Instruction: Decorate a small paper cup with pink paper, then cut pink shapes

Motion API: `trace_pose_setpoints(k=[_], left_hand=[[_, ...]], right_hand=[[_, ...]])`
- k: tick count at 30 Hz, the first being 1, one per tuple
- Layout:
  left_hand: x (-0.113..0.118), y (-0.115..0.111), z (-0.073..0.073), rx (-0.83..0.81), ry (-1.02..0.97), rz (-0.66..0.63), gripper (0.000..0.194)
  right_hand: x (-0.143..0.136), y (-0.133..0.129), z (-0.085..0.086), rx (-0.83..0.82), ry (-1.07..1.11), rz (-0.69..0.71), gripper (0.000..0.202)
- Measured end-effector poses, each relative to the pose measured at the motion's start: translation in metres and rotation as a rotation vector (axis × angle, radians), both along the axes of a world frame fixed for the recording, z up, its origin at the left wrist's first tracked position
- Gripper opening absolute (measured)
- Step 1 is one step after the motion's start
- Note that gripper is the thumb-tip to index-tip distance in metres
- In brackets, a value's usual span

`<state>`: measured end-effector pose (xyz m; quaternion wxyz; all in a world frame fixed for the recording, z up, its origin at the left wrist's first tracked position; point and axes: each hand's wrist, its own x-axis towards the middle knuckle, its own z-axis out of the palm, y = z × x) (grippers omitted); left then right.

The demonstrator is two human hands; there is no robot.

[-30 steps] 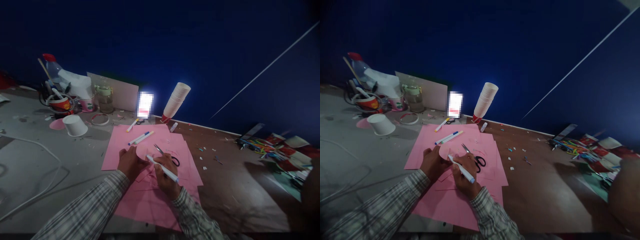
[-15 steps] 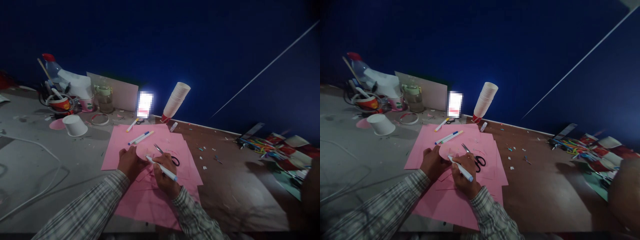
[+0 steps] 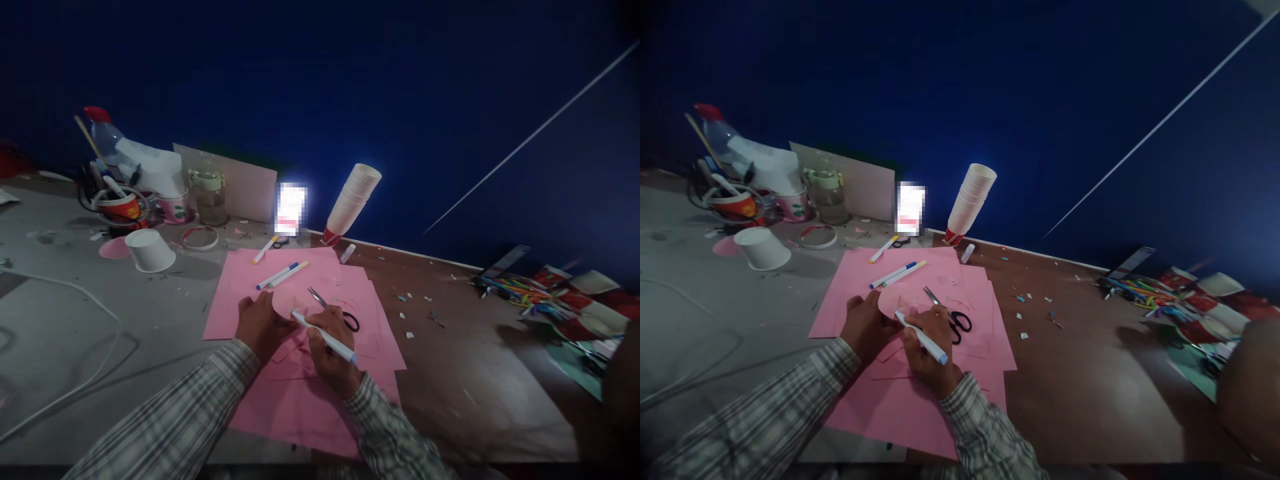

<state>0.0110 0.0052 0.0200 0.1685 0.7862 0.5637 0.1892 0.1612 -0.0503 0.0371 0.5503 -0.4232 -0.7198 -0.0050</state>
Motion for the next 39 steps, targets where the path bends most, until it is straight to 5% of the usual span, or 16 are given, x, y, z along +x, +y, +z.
trace_pose_setpoints(k=[39], left_hand=[[-0.0007, 0.0002, -0.0043, 0.013, -0.006, 0.011, 0.032]], right_hand=[[0.0032, -0.0052, 0.0005, -0.016, -0.025, 0.049, 0.015]])
